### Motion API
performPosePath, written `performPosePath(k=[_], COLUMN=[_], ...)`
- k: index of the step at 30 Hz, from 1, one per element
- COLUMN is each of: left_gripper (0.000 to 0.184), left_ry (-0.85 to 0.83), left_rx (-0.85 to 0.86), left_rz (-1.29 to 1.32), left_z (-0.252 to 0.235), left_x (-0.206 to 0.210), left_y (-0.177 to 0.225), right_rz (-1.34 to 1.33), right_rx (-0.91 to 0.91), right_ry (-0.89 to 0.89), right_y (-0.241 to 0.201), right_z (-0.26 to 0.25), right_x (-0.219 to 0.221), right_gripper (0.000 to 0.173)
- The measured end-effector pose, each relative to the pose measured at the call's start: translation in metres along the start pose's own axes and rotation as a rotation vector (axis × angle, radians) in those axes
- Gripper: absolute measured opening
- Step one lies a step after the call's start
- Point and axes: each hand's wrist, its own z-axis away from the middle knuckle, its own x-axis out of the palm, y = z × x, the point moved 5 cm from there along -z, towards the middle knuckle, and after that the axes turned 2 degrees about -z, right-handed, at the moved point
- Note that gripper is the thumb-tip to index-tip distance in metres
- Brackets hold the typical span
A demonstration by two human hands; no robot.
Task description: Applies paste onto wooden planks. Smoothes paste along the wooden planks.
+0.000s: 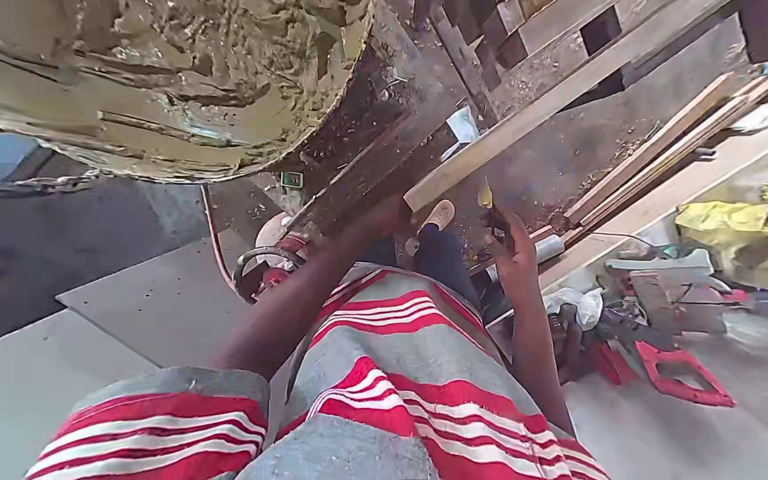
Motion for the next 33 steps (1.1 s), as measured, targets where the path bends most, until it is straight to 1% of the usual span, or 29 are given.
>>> performPosePath(k=[1,2,4,5,8,11,13,15,17,19,20,22,26,30,31,33], left_gripper=[0.037,0.045,0.065,0.070,0.066,0.063,0.066,0.071,0.074,0.073,0.074,0.079,0.087,0.086,0.086,0.085], left_ry=[0.036,0.057,0.174,0.193,0.253,0.276,0.302,0.321,0.359,0.333,0.304,0.221,0.182,0.200,0.213,0.183], left_rx=[0.026,0.038,0.001,-0.022,0.057,0.139,0.161,0.145,0.130,0.113,0.125,0.138,0.114,0.044,0.011,-0.009], left_rz=[-0.005,-0.063,-0.337,-0.466,-0.772,-0.816,-0.702,-0.524,-0.275,-0.029,0.041,0.080,0.096,0.233,0.278,0.330], left_z=[-0.002,-0.003,0.008,0.015,0.017,0.015,0.021,0.024,0.024,0.022,0.022,0.023,0.019,0.018,0.018,0.021], left_x=[0.001,-0.001,0.001,0.005,0.011,0.013,0.010,0.001,-0.010,-0.020,-0.022,-0.024,-0.024,-0.033,-0.033,-0.032], left_y=[0.000,0.000,0.011,0.017,0.026,0.021,0.019,0.011,-0.002,-0.011,-0.014,-0.019,-0.027,-0.038,-0.040,-0.042], right_rz=[0.008,0.005,0.019,0.043,0.110,0.185,0.236,0.262,0.308,0.397,0.436,0.497,0.642,0.754,0.760,0.772], right_rx=[-0.012,-0.012,-0.025,-0.030,-0.064,-0.129,-0.196,-0.286,-0.336,-0.339,-0.320,-0.237,-0.069,0.206,0.259,0.266], right_ry=[0.015,0.022,0.044,0.056,0.110,0.183,0.228,0.261,0.299,0.352,0.350,0.300,0.174,0.014,0.008,0.082], right_y=[0.000,-0.001,-0.002,-0.002,0.011,0.029,0.037,0.044,0.050,0.054,0.055,0.055,0.037,-0.002,-0.015,-0.043], right_z=[0.000,0.000,0.002,0.005,-0.003,-0.011,-0.017,-0.023,-0.024,-0.019,-0.014,0.003,0.036,0.053,0.053,0.042], right_x=[0.002,0.002,0.000,-0.001,0.003,0.019,0.034,0.048,0.060,0.070,0.074,0.082,0.085,0.076,0.072,0.060], right_gripper=[0.050,0.050,0.051,0.051,0.051,0.054,0.057,0.056,0.054,0.053,0.053,0.054,0.056,0.055,0.057,0.060])
